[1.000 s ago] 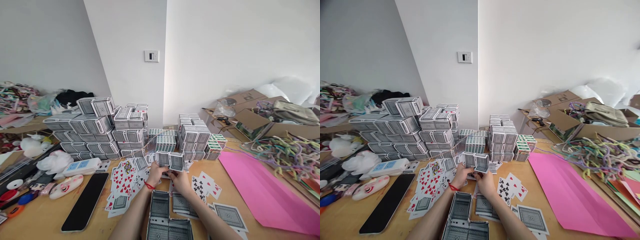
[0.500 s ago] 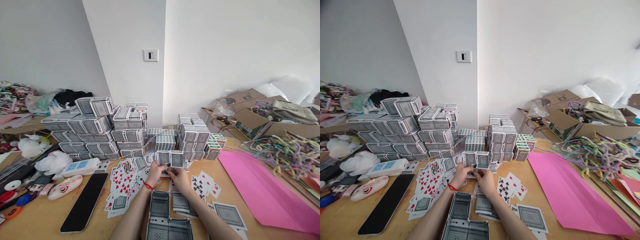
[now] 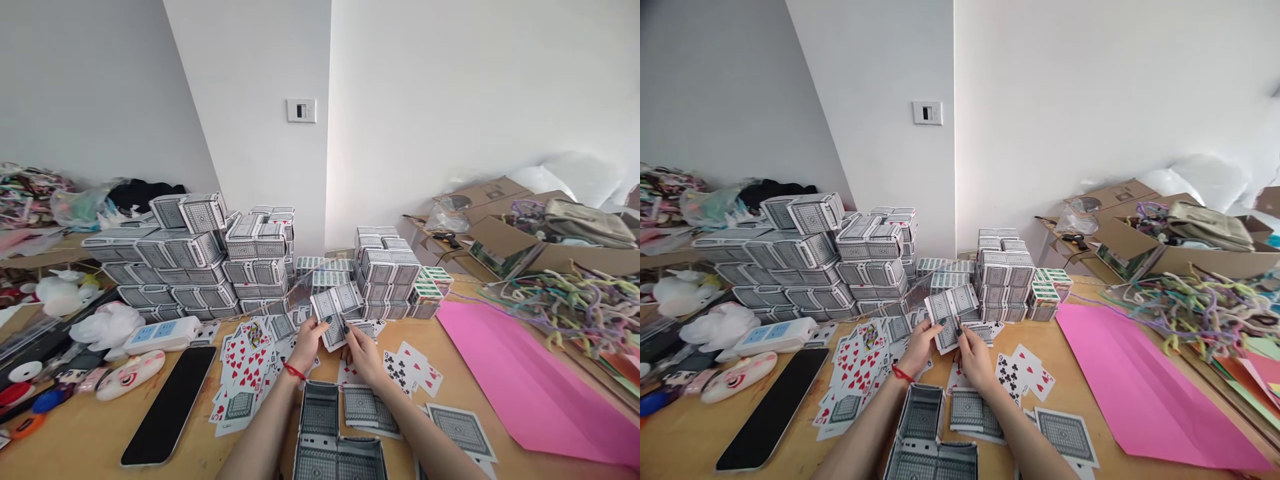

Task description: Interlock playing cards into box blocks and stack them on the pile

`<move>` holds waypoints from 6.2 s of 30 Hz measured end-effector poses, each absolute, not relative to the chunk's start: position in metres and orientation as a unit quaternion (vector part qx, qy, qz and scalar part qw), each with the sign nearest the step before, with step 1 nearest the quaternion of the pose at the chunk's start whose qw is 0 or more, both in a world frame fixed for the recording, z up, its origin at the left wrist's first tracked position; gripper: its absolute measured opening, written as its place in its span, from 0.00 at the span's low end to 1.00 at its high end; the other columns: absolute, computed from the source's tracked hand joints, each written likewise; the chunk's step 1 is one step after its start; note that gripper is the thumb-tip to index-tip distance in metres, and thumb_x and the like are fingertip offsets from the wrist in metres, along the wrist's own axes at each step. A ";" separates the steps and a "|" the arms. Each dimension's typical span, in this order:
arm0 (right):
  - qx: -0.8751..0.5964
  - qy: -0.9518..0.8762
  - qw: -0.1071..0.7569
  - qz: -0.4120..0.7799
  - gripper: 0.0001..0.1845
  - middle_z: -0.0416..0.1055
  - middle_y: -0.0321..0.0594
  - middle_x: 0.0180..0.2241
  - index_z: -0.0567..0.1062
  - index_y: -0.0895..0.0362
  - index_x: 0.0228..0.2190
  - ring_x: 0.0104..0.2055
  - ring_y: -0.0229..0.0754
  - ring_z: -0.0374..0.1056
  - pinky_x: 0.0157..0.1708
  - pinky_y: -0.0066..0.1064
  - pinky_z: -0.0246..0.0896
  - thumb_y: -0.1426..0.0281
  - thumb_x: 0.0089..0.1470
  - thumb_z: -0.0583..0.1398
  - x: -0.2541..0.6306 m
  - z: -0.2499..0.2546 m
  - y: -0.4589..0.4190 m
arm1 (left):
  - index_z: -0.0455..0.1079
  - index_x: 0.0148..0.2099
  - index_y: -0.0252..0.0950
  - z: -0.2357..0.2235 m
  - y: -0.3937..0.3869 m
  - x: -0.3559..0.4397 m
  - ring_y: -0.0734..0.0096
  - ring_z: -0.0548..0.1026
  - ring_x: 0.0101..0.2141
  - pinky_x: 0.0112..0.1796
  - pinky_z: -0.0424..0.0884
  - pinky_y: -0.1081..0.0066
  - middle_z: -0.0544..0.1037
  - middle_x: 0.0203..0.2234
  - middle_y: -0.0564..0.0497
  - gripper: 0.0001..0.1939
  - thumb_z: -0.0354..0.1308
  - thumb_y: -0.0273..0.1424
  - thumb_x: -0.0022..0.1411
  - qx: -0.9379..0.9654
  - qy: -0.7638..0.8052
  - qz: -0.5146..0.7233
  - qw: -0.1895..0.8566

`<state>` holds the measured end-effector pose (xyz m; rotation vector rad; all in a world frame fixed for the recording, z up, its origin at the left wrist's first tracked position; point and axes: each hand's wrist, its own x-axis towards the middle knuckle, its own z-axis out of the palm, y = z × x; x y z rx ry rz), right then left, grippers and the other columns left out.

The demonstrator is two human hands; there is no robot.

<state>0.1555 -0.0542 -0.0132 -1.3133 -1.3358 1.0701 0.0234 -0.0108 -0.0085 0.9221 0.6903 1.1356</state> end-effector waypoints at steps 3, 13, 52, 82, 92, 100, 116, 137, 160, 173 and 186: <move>-0.535 -0.528 0.481 0.451 0.25 0.61 0.30 0.11 0.69 0.57 0.33 0.13 0.37 0.58 0.16 0.26 0.54 0.50 0.51 0.46 0.157 -0.019 -0.052 | 0.72 0.38 0.32 -0.006 -0.012 0.022 0.60 0.74 0.36 0.36 0.67 0.66 0.78 0.33 0.45 0.14 0.59 0.30 0.47 0.416 0.312 0.502 0.691; -0.497 -0.426 0.568 0.499 0.21 0.70 0.36 0.27 0.67 0.55 0.38 0.16 0.34 0.60 0.15 0.26 0.57 0.58 0.42 0.59 0.164 -0.013 -0.045 | 0.67 0.45 0.38 0.004 -0.016 0.019 0.59 0.71 0.41 0.41 0.66 0.63 0.75 0.40 0.48 0.24 0.56 0.23 0.41 0.416 0.267 0.501 0.711; -0.742 -0.639 -0.134 0.152 0.50 0.64 0.53 0.44 0.62 0.55 0.46 0.47 0.61 0.60 0.34 0.48 0.61 0.84 0.15 0.68 0.206 0.039 -0.062 | 0.68 0.32 0.33 -0.002 -0.005 -0.003 0.56 0.71 0.45 0.49 0.60 0.48 0.77 0.35 0.47 0.06 0.53 0.19 0.51 0.241 0.193 0.491 0.814; -0.556 -0.477 0.409 0.543 0.06 0.66 0.31 0.18 0.63 0.56 0.27 0.17 0.33 0.65 0.16 0.23 0.60 0.67 0.46 0.56 0.207 0.068 -0.054 | 0.60 0.55 0.35 0.003 -0.006 -0.013 0.53 0.63 0.52 0.52 0.53 0.44 0.72 0.47 0.45 0.24 0.46 0.22 0.55 0.191 0.062 0.516 0.833; -0.556 -0.478 0.402 0.549 0.06 0.71 0.35 0.19 0.64 0.59 0.31 0.18 0.36 0.70 0.14 0.22 0.64 0.71 0.48 0.55 0.203 0.058 -0.048 | 0.56 0.57 0.37 0.006 -0.006 -0.016 0.53 0.53 0.57 0.54 0.41 0.45 0.64 0.54 0.45 0.27 0.45 0.26 0.53 0.235 -0.025 0.474 0.848; -0.568 -0.473 0.392 0.548 0.09 0.72 0.36 0.19 0.64 0.60 0.34 0.16 0.36 0.69 0.12 0.21 0.62 0.74 0.46 0.54 0.205 0.054 -0.047 | 0.55 0.58 0.37 0.009 -0.008 -0.015 0.56 0.52 0.57 0.55 0.43 0.47 0.64 0.54 0.45 0.27 0.44 0.26 0.54 0.238 -0.015 0.475 0.847; -0.566 -0.471 0.417 0.532 0.11 0.70 0.33 0.18 0.65 0.59 0.34 0.17 0.36 0.69 0.15 0.23 0.63 0.75 0.45 0.52 0.206 0.049 -0.046 | 0.57 0.56 0.39 0.007 -0.008 -0.017 0.54 0.59 0.54 0.52 0.50 0.46 0.68 0.50 0.45 0.26 0.46 0.27 0.53 0.229 0.042 0.480 0.846; -0.603 -0.487 0.511 0.372 0.12 0.66 0.30 0.13 0.63 0.57 0.37 0.15 0.40 0.66 0.19 0.28 0.63 0.69 0.49 0.49 0.200 0.043 -0.040 | 0.62 0.53 0.31 0.016 -0.008 -0.015 0.50 0.65 0.50 0.47 0.61 0.52 0.72 0.46 0.41 0.29 0.48 0.26 0.45 0.243 0.087 0.487 0.834; -0.600 -0.454 0.558 0.349 0.13 0.69 0.36 0.18 0.61 0.55 0.39 0.22 0.44 0.70 0.24 0.32 0.67 0.64 0.52 0.49 0.188 0.033 -0.044 | 0.69 0.42 0.41 0.014 -0.006 -0.017 0.48 0.61 0.52 0.48 0.59 0.51 0.75 0.43 0.49 0.22 0.46 0.27 0.43 0.248 0.123 0.488 0.828; -0.583 -0.453 0.607 0.296 0.17 0.69 0.37 0.17 0.65 0.57 0.39 0.19 0.44 0.69 0.23 0.32 0.66 0.60 0.52 0.49 0.183 0.026 -0.047 | 0.67 0.43 0.39 0.014 -0.007 -0.019 0.52 0.68 0.46 0.43 0.64 0.58 0.76 0.39 0.48 0.21 0.47 0.25 0.45 0.234 0.135 0.494 0.826; -0.562 -0.485 0.592 0.314 0.18 0.71 0.37 0.16 0.66 0.56 0.37 0.18 0.45 0.70 0.22 0.33 0.66 0.56 0.50 0.51 0.181 0.025 -0.047 | 0.66 0.47 0.33 0.010 -0.004 -0.020 0.59 0.74 0.33 0.36 0.67 0.61 0.77 0.36 0.44 0.25 0.49 0.22 0.43 0.173 0.126 0.532 0.819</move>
